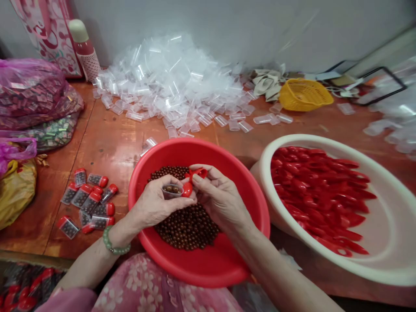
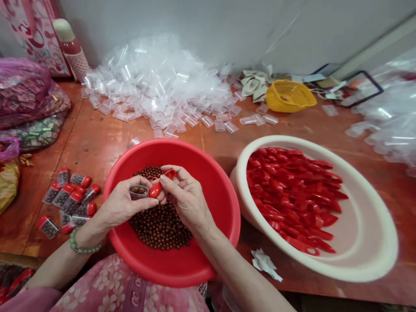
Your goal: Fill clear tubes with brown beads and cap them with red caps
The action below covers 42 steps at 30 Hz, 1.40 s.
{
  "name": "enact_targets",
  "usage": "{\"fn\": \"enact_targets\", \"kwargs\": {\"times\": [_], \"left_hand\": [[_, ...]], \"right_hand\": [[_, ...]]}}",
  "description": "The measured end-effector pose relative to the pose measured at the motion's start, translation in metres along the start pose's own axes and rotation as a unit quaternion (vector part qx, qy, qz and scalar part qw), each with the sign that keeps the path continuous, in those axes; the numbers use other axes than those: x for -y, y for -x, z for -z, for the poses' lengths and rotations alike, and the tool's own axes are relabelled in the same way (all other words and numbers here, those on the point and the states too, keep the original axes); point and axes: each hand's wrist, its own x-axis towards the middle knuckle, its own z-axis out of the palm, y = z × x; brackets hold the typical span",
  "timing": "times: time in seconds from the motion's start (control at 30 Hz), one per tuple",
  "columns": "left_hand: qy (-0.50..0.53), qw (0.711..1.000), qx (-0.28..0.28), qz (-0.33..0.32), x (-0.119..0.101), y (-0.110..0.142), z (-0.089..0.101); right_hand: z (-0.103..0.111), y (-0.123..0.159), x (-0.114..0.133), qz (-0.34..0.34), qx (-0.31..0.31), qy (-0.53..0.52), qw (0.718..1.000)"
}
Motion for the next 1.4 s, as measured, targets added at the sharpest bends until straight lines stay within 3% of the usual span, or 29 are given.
{"fn": "enact_targets", "kwargs": {"times": [0.17, 0.33, 0.43, 0.6, 0.7, 0.87, 1.07, 1.17, 1.3, 1.4], "left_hand": [[-0.026, 0.999, -0.022, -0.030, 0.004, 0.001, -0.002], [-0.051, 0.997, -0.021, -0.052, 0.006, -0.001, 0.001], [-0.055, 0.997, -0.006, -0.052, 0.005, -0.001, 0.002], [-0.043, 0.998, 0.034, -0.034, 0.007, -0.001, 0.004], [-0.056, 0.997, 0.042, -0.040, 0.011, -0.002, 0.006], [-0.094, 0.994, 0.051, -0.031, 0.012, -0.004, 0.008], [-0.180, 0.982, 0.041, -0.048, 0.010, -0.004, 0.008], [-0.104, 0.993, 0.053, -0.025, 0.010, -0.005, 0.009], [-0.031, 0.988, 0.143, 0.044, 0.008, -0.004, 0.011], [0.033, 0.984, 0.165, 0.049, 0.006, -0.002, 0.013]], "right_hand": [[0.001, 0.009, -0.001, 0.082, -0.024, 0.059, 0.995], [0.008, 0.012, 0.010, 0.073, -0.008, 0.019, 0.997], [0.015, 0.013, 0.014, 0.013, 0.012, 0.031, 0.999], [0.024, 0.015, 0.018, -0.143, 0.069, 0.057, 0.986], [0.025, 0.016, 0.024, -0.171, 0.103, 0.112, 0.973], [0.025, 0.017, 0.032, -0.137, 0.151, 0.225, 0.953], [0.024, 0.017, 0.034, -0.015, 0.217, 0.402, 0.890], [0.025, 0.016, 0.035, -0.007, 0.191, 0.366, 0.911], [0.028, 0.012, 0.035, -0.012, 0.114, 0.248, 0.962], [0.025, 0.009, 0.029, 0.037, 0.066, 0.179, 0.981]]}}
